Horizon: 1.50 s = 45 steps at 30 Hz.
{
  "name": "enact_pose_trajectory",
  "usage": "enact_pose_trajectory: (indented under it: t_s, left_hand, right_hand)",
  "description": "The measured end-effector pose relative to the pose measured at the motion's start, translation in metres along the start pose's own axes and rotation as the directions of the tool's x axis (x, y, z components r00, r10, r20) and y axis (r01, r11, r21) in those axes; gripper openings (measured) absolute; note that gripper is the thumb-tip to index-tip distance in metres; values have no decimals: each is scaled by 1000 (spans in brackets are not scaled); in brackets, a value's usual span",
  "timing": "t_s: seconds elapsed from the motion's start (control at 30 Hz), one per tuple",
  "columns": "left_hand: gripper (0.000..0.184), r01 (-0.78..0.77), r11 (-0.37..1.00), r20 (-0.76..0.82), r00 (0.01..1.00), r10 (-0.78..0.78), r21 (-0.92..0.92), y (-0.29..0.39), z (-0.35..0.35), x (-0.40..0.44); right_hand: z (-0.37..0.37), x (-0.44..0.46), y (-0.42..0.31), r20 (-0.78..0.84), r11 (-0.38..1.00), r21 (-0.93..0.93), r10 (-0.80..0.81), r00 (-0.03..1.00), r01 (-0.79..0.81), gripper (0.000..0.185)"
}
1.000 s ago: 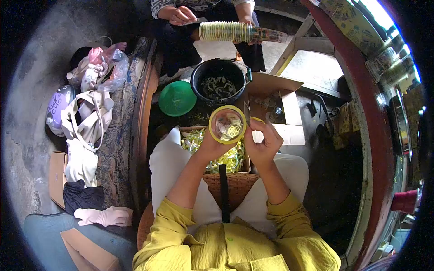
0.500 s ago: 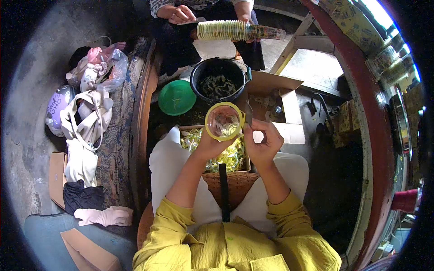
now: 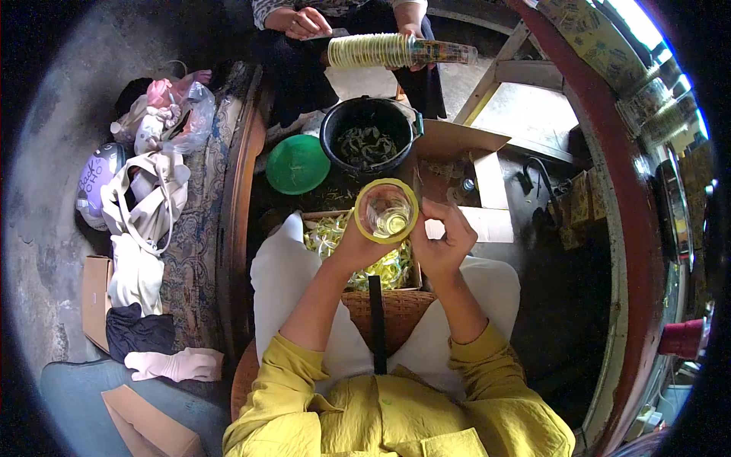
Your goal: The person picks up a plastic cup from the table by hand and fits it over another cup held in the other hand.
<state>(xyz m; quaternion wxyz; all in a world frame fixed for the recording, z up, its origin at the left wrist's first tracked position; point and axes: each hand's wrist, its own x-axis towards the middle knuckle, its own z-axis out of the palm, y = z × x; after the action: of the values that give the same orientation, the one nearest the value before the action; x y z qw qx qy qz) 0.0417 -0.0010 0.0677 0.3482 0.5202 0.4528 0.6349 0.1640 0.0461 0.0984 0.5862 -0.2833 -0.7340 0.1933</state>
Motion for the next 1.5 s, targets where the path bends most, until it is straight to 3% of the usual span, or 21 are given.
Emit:
enact_pose_trajectory:
  t_s: [0.13,0.23,0.33,0.43,0.87,0.97,1.07,1.27,1.37,1.47,1.5]
  left_hand:
    - [60,27,997,-12,1000,-28,-79,-4,0,-2]
    - [58,59,998,-24,998,-59,-7,0,-1,1]
    - [56,111,992,-32,993,-113,-58,1,-1,0]
    - [56,57,992,-64,996,-64,-114,0,0,1]
    - [60,50,998,3,999,-50,34,-3,-5,0]
    - [61,134,990,44,990,-133,-35,-1,-7,1]
    - [63,126,985,76,990,-118,-114,-6,-9,0]
    - [67,69,997,94,993,-71,30,2,-3,-3]
    - [66,91,996,32,995,-91,-19,-1,-1,-2]
    - [63,-34,978,-78,997,18,-206,-3,0,2]
    - [62,-23,985,-93,996,6,-173,-1,0,2]
  right_hand:
    - [-1,0,3,20,999,41,27,999,-28,14]
    - [0,-5,4,10,995,57,82,997,-83,15]
    - [0,-6,2,9,995,39,97,995,-97,16]
    - [0,-6,2,16,996,31,85,996,-85,16]
    - [-1,0,-1,-3,1000,-16,-6,1000,6,16]
    - [-1,0,1,-5,998,-41,-37,999,36,17]
    - [-1,-1,3,-6,1000,-18,-19,1000,18,17]
    - [-4,2,3,23,998,36,44,999,-45,17]
    - [-1,-3,9,-2,992,54,111,994,-111,16]
    - [-1,-4,9,-25,998,39,50,998,-49,15]
    - [-1,-5,7,-17,998,34,55,998,-54,15]
